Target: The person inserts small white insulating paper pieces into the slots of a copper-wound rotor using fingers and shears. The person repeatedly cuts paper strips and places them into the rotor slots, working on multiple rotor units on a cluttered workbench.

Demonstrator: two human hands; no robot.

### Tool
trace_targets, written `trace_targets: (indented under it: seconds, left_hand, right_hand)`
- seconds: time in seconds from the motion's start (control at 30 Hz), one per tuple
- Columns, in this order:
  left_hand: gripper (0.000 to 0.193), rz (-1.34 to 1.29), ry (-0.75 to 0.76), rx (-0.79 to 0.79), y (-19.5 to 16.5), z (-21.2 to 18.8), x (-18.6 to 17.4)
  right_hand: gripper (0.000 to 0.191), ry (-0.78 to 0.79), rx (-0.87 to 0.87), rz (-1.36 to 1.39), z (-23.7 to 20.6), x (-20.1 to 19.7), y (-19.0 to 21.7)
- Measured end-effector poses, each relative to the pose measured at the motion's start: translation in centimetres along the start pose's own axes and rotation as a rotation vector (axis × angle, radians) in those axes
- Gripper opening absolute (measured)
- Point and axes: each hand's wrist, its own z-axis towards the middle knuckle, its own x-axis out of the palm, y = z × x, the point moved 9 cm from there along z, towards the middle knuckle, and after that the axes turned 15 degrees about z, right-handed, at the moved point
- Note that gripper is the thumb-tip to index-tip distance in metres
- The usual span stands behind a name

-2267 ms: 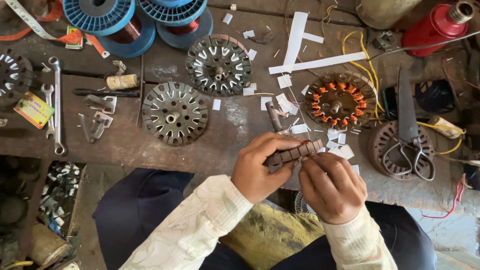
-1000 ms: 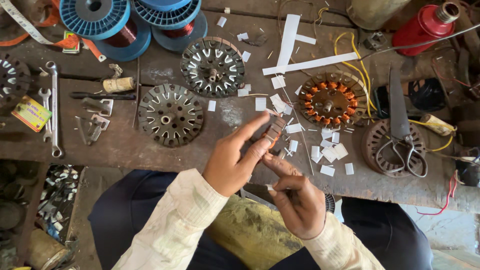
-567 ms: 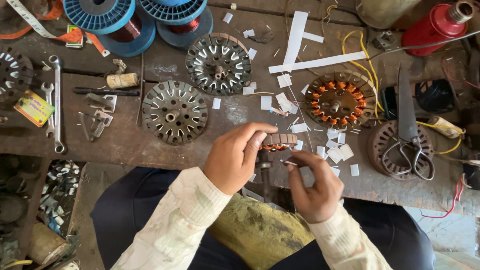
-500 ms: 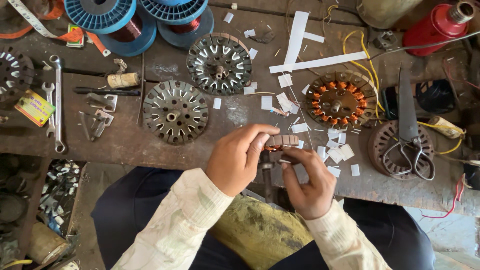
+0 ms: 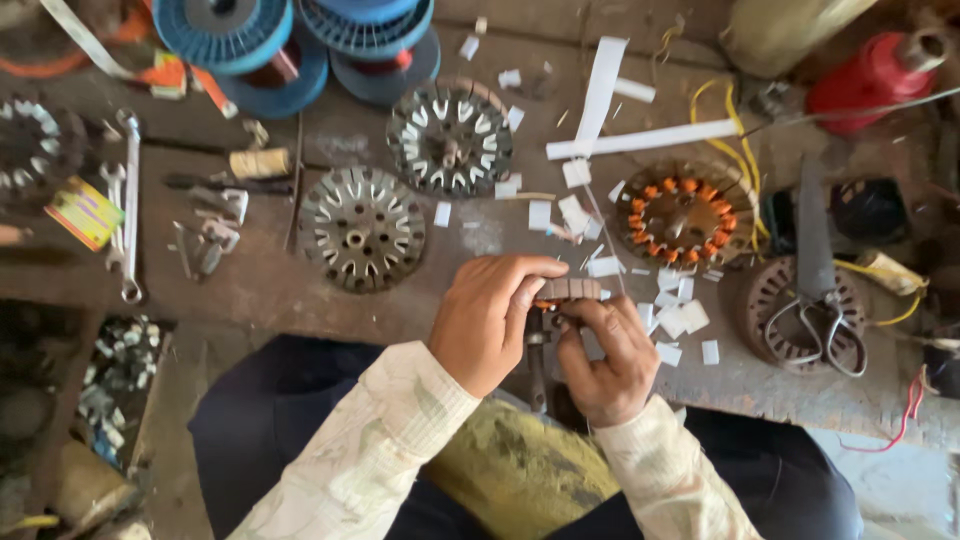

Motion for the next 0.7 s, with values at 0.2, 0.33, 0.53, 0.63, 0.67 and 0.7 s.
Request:
trace_targets:
  seconds: [0.2,0.33,0.53,0.63,0.67,0.7]
  left_hand:
    - [0.023,-0.099,-0.257,0.270,-1.1,-0.4,-1.4]
    - [0.031,0.207,-0.251,0.503,-2.1,-1.3,0.0]
    - [0.029,0.235,-0.226,0.444,-1.2,-0.8,0.2]
    - [0.029,0.197,-0.217,0.399,-0.8,-0.1,0.1]
    - [0.029,0.190,-0.208,0.388,-0.7,0.0,0.1]
    - [0.029,0.184,-0.200,0.379,-0.5,0.2,0.2]
  right_hand:
    - [0.029,-0.107,0.251,0.143,-0.6,-0.5,-2.8]
    - [0.030,-0.089,0.305,0.175,-0.7,-0.5,-3.6]
    - [0.029,-0.105,0.303,0.184,-0.1,-0.6,-3.2]
    - [0.030,-0.079,0.301,0.140,0.2,-0.6,-3.1]
    - [0.031,-0.084,0.307,0.160,0.2,-0.6,-3.2]
    - [0.031,-0.090,0.314,0.180,0.3,-0.5,-3.4]
